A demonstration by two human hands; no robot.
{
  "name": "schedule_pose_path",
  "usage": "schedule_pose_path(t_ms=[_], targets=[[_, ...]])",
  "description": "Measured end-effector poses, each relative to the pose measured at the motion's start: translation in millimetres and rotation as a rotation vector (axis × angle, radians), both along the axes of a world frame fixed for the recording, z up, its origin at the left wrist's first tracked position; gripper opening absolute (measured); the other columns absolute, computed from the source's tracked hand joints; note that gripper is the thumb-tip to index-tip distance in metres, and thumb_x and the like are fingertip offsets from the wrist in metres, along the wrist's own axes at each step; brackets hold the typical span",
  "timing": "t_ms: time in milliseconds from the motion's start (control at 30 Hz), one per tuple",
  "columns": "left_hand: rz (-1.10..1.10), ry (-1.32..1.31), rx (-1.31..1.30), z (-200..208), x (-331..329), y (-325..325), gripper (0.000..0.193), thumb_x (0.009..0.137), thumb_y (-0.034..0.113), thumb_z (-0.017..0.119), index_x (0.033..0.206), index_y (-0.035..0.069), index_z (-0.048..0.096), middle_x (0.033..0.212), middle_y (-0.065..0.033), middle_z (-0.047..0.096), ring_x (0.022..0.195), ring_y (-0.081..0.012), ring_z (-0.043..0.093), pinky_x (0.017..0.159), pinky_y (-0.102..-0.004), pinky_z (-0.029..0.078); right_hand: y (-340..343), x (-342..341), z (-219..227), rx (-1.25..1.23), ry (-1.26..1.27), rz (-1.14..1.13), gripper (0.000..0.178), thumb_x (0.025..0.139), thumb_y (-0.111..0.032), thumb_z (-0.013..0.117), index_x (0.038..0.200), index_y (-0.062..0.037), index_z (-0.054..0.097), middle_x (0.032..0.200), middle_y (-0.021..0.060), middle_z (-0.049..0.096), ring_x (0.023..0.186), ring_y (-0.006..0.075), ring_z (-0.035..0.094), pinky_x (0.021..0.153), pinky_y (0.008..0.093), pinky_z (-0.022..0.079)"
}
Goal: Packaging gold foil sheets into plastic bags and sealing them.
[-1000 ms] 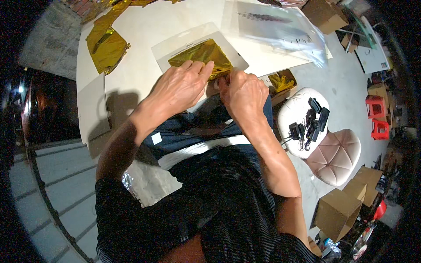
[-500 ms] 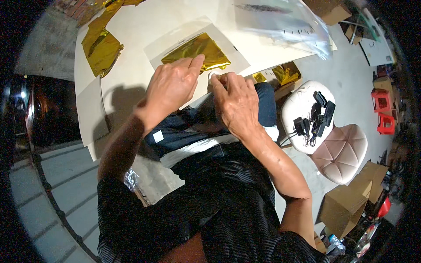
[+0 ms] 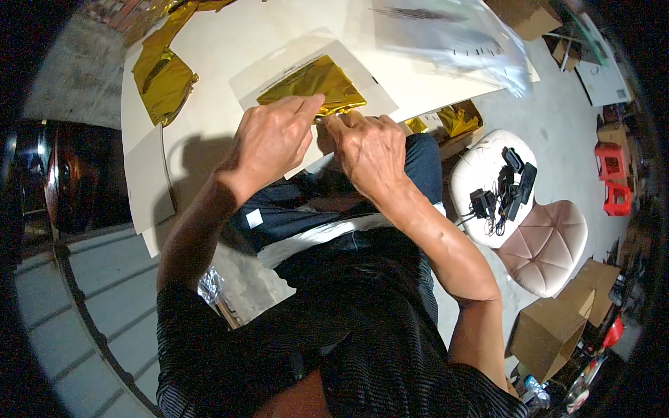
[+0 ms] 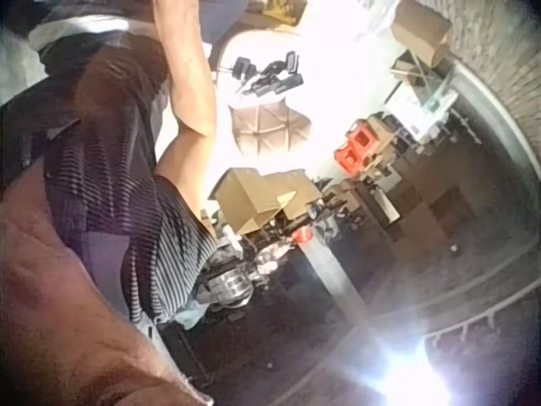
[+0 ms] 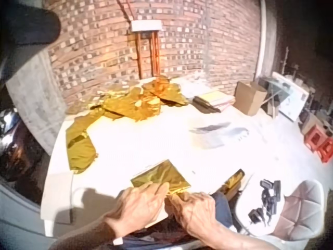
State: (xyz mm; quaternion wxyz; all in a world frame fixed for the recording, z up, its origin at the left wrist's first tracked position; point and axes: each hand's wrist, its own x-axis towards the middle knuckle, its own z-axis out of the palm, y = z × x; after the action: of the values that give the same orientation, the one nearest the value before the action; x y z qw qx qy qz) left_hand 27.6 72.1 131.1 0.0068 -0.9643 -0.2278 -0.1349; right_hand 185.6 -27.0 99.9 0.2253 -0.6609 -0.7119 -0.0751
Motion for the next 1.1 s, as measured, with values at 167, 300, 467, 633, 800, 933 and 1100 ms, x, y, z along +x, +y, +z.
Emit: schedule_pose_path(t_ms=[167, 300, 467, 633, 800, 933, 1100], targets=[[-0.014, -0.014, -0.013, 2, -2, -1, 0.037, 0.08, 0.008, 0.069, 0.116, 0.0, 0.064, 0.104, -0.0128, 0.071, 0.088, -0.0265, 0.071, 0.071, -0.0363, 0.058, -1, -10, 8, -0.086, -0.035, 0.0, 0.007, 0.088, -0.014, 0.06, 0.091, -0.0086, 0.058, 0.066, 0.0109, 0.062, 0.055, 0.0325, 0.063, 0.048, 0.0431, 0.047], [-0.012, -0.021, -0.025, -2, -3, 0, 0.034, 0.082, 0.012, 0.071, 0.114, 0.002, 0.066, 0.106, -0.0111, 0.071, 0.091, -0.0245, 0.071, 0.074, -0.036, 0.059, 0, -8, 12, -0.116, -0.063, 0.051, 0.007, 0.09, -0.013, 0.058, 0.089, -0.0069, 0.056, 0.065, 0.0126, 0.062, 0.054, 0.0331, 0.062, 0.046, 0.0422, 0.047], [0.023, 0.001, 0.03, -6, -2, -3, 0.032, 0.083, 0.015, 0.072, 0.112, 0.003, 0.069, 0.106, -0.0108, 0.071, 0.092, -0.0235, 0.071, 0.073, -0.0356, 0.059, -7, 10, 9, -0.107, -0.002, 0.165, 0.011, 0.088, -0.01, 0.06, 0.098, -0.0061, 0.061, 0.066, 0.0119, 0.062, 0.055, 0.0327, 0.063, 0.046, 0.0415, 0.047], [-0.01, -0.105, 0.097, -8, -1, -4, 0.01, 0.08, 0.009, 0.067, 0.089, 0.006, 0.063, 0.086, -0.0068, 0.065, 0.084, -0.0221, 0.069, 0.064, -0.0348, 0.059, -29, 18, 0, -0.051, 0.123, 0.134, 0.049, 0.08, 0.0, 0.065, 0.129, -0.0078, 0.061, 0.071, 0.011, 0.065, 0.056, 0.0292, 0.063, 0.049, 0.0387, 0.048], [0.023, -0.026, 0.025, -5, 0, -4, 0.032, 0.082, 0.014, 0.074, 0.112, 0.004, 0.068, 0.106, -0.0104, 0.07, 0.091, -0.023, 0.071, 0.071, -0.0341, 0.059, -34, 18, -4, -0.059, 0.117, 0.129, 0.052, 0.08, -0.001, 0.066, 0.131, -0.0064, 0.061, 0.068, 0.01, 0.065, 0.054, 0.0269, 0.063, 0.047, 0.0369, 0.046], [-0.035, -0.215, 0.053, -10, 0, -1, 0.017, 0.082, 0.013, 0.069, 0.097, 0.004, 0.065, 0.086, -0.0066, 0.066, 0.086, -0.0205, 0.07, 0.065, -0.0343, 0.059, -27, 9, 3, -0.134, 0.054, 0.1, 0.052, 0.08, -0.004, 0.065, 0.132, -0.0066, 0.06, 0.063, 0.0092, 0.065, 0.049, 0.0275, 0.061, 0.047, 0.0371, 0.047], [-0.028, -0.137, 0.033, -6, 2, -4, 0.029, 0.082, 0.013, 0.069, 0.11, 0.006, 0.065, 0.093, -0.0067, 0.068, 0.09, -0.0218, 0.07, 0.067, -0.0345, 0.06, -20, 3, 2, -0.154, -0.021, 0.065, 0.054, 0.081, -0.007, 0.065, 0.134, -0.0074, 0.058, 0.062, 0.0096, 0.065, 0.047, 0.0275, 0.061, 0.046, 0.0375, 0.047]])
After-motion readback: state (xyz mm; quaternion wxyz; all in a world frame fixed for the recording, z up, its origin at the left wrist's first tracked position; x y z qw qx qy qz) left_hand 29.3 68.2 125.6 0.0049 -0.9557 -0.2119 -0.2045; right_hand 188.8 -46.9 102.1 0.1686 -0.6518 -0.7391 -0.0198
